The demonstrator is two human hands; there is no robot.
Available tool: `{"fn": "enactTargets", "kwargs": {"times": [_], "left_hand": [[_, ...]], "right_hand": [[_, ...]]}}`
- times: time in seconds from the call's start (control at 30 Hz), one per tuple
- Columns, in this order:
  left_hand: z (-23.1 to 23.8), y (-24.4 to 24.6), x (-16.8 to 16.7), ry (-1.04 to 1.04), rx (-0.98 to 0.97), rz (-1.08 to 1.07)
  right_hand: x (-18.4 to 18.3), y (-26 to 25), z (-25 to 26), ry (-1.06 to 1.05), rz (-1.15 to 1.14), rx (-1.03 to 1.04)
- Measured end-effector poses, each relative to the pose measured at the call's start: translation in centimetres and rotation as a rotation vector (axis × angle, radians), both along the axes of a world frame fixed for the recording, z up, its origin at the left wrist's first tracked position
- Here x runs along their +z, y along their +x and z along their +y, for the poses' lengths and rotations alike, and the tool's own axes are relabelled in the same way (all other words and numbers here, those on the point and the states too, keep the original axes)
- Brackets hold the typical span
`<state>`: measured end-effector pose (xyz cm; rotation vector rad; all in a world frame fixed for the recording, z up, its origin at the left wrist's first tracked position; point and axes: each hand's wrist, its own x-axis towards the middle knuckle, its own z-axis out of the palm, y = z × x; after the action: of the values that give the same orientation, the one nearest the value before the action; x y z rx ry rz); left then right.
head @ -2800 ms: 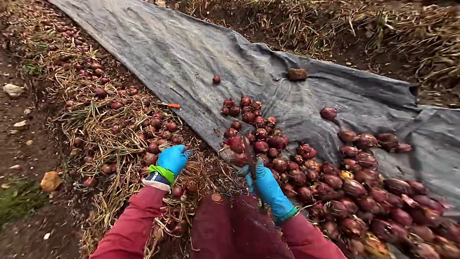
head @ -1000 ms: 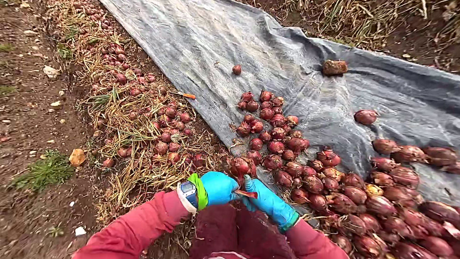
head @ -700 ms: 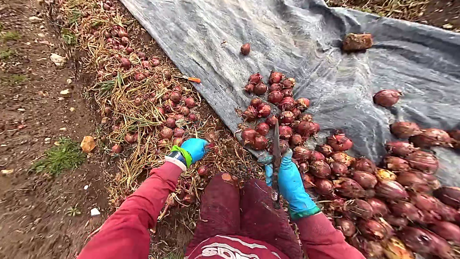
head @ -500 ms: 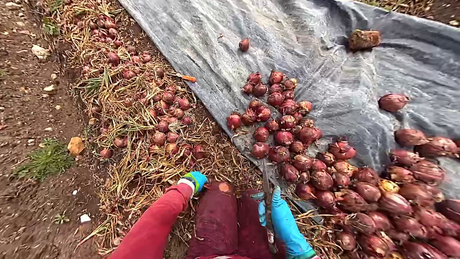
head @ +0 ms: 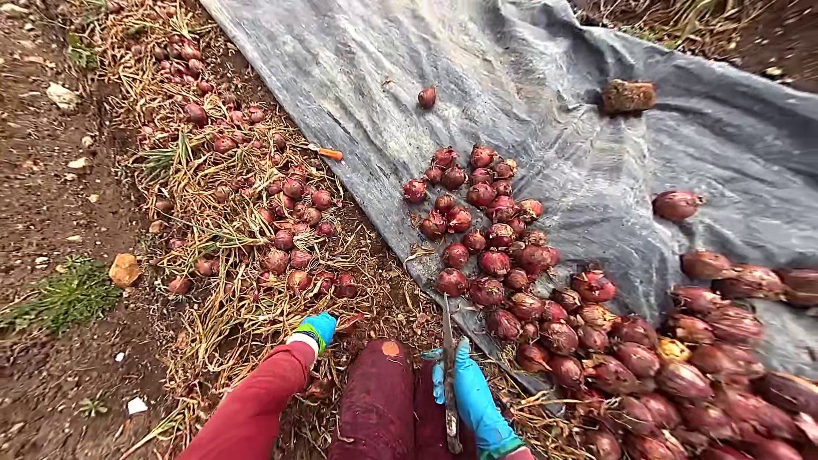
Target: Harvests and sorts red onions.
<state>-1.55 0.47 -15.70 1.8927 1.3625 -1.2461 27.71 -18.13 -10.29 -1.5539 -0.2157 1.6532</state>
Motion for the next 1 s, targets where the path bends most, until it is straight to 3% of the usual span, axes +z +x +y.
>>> {"fn": "enactTargets", "kwargs": {"times": [0.17,0.33,0.47,0.57,0.67,0.77,0.83,0.93,1.0], "left_hand": [[-4.8,1.1,-3.4,0.222,0.299,0.028],[-5.5,2.1,-2.0,0.157,0.443,0.001],[-3.9,4.1,-1.3,0.091,0.512,-0.23],[-3.2,6.6,2.7,0.186,0.593,-0.491],[-3.0,9.2,8.7,0.165,0.475,-0.628],[-2.8,10.9,14.0,0.122,0.136,-0.579],[-2.1,11.0,16.4,0.076,0.004,-0.566],[-0.6,8.8,17.0,0.083,-0.044,-0.603],[-0.7,7.1,16.2,0.121,-0.002,-0.633]], "right_hand": [[3.2,0.7,-3.4,0.14,-0.062,0.043],[4.8,3.0,-8.9,0.093,-0.112,-0.08],[3.9,3.7,-10.4,-0.036,-0.083,-0.149],[0.7,2.8,-7.3,-0.153,-0.009,-0.008],[0.1,1.7,-2.4,0.022,0.055,0.207],[2.4,0.2,3.1,0.246,0.033,0.22],[3.9,-0.2,5.6,0.273,-0.085,0.233],[5.0,0.2,6.1,0.244,-0.162,0.456],[5.3,0.4,4.9,0.301,-0.103,0.477]]}}
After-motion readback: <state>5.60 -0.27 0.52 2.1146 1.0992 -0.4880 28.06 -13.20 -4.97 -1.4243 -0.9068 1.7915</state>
